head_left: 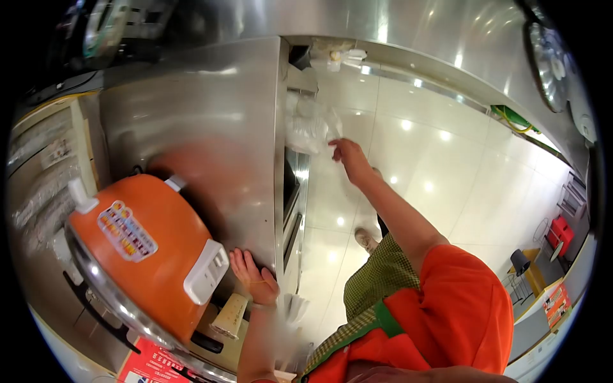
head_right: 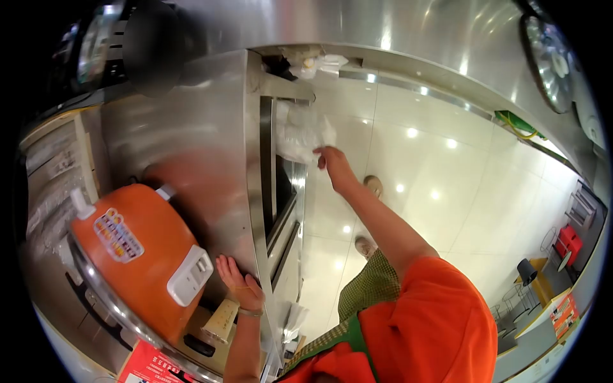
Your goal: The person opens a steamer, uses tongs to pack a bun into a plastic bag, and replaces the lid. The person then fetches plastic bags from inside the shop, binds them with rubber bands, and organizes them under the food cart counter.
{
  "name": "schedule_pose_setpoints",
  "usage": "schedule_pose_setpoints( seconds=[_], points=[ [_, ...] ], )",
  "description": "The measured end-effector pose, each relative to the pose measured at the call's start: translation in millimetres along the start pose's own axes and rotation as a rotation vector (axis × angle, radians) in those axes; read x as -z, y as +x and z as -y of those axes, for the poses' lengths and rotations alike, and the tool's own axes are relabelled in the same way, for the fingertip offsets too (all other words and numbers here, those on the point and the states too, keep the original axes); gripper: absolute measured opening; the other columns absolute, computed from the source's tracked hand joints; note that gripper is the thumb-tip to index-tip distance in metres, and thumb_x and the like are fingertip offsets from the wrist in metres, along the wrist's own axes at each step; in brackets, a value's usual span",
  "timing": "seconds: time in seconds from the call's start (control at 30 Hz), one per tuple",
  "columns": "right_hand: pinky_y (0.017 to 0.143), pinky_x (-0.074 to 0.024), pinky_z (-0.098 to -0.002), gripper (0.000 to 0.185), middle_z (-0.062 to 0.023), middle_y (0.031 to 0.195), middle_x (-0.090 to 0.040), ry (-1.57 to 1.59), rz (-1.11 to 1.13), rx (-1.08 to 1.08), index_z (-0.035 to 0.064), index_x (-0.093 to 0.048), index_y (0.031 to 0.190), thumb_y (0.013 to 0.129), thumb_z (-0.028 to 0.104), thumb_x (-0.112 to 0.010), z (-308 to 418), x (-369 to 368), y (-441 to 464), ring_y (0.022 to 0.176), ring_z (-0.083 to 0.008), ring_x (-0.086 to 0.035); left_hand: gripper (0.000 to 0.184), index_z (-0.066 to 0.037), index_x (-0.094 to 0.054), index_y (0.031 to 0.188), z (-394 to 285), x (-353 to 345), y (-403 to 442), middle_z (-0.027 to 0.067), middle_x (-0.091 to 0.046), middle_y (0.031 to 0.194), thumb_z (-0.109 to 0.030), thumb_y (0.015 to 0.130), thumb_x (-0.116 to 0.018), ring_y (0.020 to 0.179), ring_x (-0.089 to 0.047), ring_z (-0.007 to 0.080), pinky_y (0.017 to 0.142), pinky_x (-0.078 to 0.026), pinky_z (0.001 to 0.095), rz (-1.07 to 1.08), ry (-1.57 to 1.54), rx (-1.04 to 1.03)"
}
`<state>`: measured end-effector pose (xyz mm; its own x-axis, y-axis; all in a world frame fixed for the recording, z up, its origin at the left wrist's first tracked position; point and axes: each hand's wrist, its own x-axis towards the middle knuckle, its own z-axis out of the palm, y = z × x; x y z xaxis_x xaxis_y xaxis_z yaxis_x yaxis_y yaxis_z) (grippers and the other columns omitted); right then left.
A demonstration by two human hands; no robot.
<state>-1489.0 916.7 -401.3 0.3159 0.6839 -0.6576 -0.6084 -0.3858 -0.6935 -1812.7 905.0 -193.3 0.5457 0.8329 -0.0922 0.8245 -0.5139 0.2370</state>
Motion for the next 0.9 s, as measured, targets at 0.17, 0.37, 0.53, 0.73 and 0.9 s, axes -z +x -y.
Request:
schedule_pose_setpoints(
  seconds=[0.17,0.37,0.53,0.73,0.9],
  points=[
    [0.069,-0.0349,-0.0247,0.025,-0.0025,0.069,-0.048,0.042,0.024,-0.036,0.0011,-0.061,0.093,0.090,0.022,-0.046,89,5,-99,0.069,-0.0123,-0.044,0.053,0.007,-0.037,0.136,-4,7,2,0.0280,-0.034,0.142,-0.023,0.092,-0.039,0.132,-0.029,0.0488,0.110,-0.020,0.0561,-0.050,-0.017,-0.010],
    [0.072,-0.0397,-0.0282,0.021,-0.0017,0.067,-0.047,-0.030,0.038,0.012,-0.0008,-0.058,0.094,0.090,0.016,-0.047,169,35,-189,0.067,-0.0145,-0.046,0.053,0.004,-0.040,0.136,-8,14,-1,0.0244,-0.035,0.143,-0.022,0.090,-0.042,0.131,-0.032,0.0451,0.110,-0.020,0.0551,-0.129,-0.034,-0.024],
    [0.066,-0.0381,-0.0245,0.021,-0.0026,0.072,-0.053,-0.032,0.043,-0.051,0.0001,-0.060,0.092,0.090,0.018,-0.048,266,45,-289,0.069,-0.0122,-0.049,0.055,0.002,-0.040,0.136,-12,28,-7,0.0225,-0.035,0.144,-0.017,0.086,-0.048,0.132,-0.031,0.0421,0.112,-0.019,0.0522,-0.113,-0.062,-0.013],
    [0.076,-0.0469,-0.0333,0.026,-0.0050,0.073,-0.055,-0.003,0.283,0.157,-0.0047,-0.057,0.099,0.090,0.019,-0.050,397,-19,-402,0.070,-0.0151,-0.053,0.057,0.000,-0.040,0.136,-3,21,-12,0.0200,-0.037,0.142,-0.016,0.082,-0.052,0.131,-0.031,0.0398,0.112,-0.021,0.0514,-0.108,-0.032,-0.010],
    [0.074,-0.0464,-0.0314,0.037,-0.0023,0.068,-0.048,-0.007,0.508,0.382,-0.0092,-0.054,0.110,0.091,0.022,-0.049,458,-66,-438,0.067,-0.0140,-0.049,0.056,-0.001,-0.041,0.135,-5,28,-17,0.0188,-0.036,0.143,-0.017,0.083,-0.053,0.132,-0.031,0.0381,0.113,-0.021,0.0504,-0.103,-0.030,0.016]
  ],
)
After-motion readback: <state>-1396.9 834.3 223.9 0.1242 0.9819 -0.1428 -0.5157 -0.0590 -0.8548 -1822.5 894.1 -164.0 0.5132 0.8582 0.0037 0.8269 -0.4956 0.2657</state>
